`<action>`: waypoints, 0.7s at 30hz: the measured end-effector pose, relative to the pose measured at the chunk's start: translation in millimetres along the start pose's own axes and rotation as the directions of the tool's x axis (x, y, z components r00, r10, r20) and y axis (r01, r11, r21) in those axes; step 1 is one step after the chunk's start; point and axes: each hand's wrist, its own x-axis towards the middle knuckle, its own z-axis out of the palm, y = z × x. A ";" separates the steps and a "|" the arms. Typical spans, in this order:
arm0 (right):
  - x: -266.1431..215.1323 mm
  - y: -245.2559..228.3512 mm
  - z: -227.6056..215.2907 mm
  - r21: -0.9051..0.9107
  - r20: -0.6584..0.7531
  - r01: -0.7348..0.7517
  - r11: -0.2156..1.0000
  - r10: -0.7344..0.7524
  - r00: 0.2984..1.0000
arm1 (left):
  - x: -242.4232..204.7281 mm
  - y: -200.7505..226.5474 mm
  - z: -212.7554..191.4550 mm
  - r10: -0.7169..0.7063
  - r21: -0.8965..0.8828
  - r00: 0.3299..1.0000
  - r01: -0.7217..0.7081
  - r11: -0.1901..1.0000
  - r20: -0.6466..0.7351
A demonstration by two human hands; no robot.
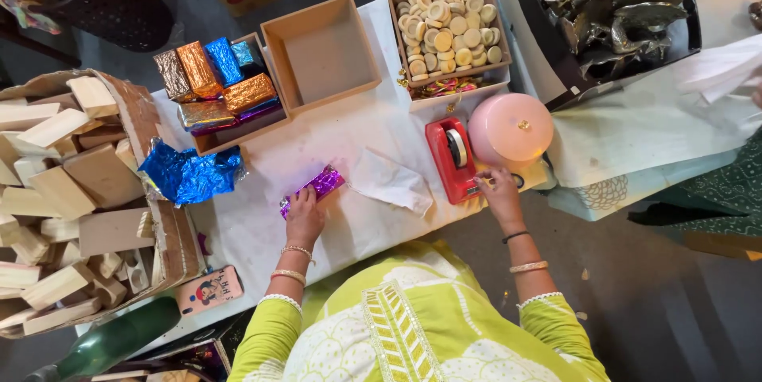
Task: Wrapping small rectangular blocks in colored foil and protective paper.
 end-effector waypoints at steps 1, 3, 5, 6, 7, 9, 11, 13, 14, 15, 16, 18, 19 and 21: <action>0.0 3.2 3.1 0.061 0.035 0.026 0.998 -0.029 0.999 | 0.0 -0.3 0.6 0.001 0.012 1.000 -0.001 1.000 0.002; -1.7 3.4 5.6 0.120 0.069 0.049 0.992 -0.058 0.996 | -0.9 0.3 1.2 0.001 0.023 1.000 -0.001 1.000 0.006; -2.1 -3.6 5.3 0.025 0.050 0.023 0.999 -0.024 0.998 | -0.3 1.4 -0.1 -0.003 0.014 1.000 0.003 1.000 0.006; -2.7 -1.0 7.3 0.025 0.051 0.024 0.999 -0.026 0.998 | -0.2 1.5 -0.2 -0.005 0.014 1.000 0.005 1.000 0.005; -3.3 1.6 9.3 0.013 0.041 0.034 0.999 -0.034 0.999 | -0.2 1.5 -0.4 -0.007 0.007 1.000 0.007 1.000 0.008; -6.6 -0.2 9.6 0.001 0.030 0.042 0.999 -0.042 0.999 | -0.2 0.6 1.0 -0.008 0.001 1.000 0.008 1.000 0.011; -10.8 -8.9 6.1 -0.013 -0.012 0.062 0.998 -0.062 0.998 | -0.6 -0.9 4.7 -0.002 0.015 1.000 0.002 1.000 -0.005; -16.3 -12.2 5.0 -0.018 -0.024 0.056 0.998 -0.057 0.998 | -1.9 -0.2 2.6 0.003 0.014 1.000 -0.003 1.000 -0.008; -18.6 -13.9 4.2 -0.024 -0.038 0.050 0.998 -0.050 0.998 | -1.4 0.4 1.5 0.010 0.012 1.000 -0.010 1.000 -0.013; -20.5 -13.3 4.9 -0.024 -0.039 0.048 0.999 -0.049 0.998 | -1.4 0.8 0.7 0.011 0.012 1.000 -0.011 1.000 -0.012; -21.6 -12.8 5.5 0.029 -0.039 0.024 0.999 -0.023 0.999 | -0.7 1.3 0.0 0.006 0.007 1.000 -0.006 1.000 -0.008; -24.0 -14.5 5.8 0.082 -0.038 0.000 0.997 0.004 0.999 | -0.5 1.8 -1.5 0.001 0.003 1.000 -0.001 1.000 -0.003; -25.2 -16.9 5.5 0.131 -0.068 0.008 0.991 0.000 0.998 | -0.9 1.7 -2.1 -0.004 -0.003 1.000 0.004 1.000 0.002; -24.5 -16.7 7.2 0.179 -0.101 0.021 0.984 -0.003 0.995 | 0.1 1.9 -2.3 -0.006 -0.010 1.000 0.006 1.000 0.005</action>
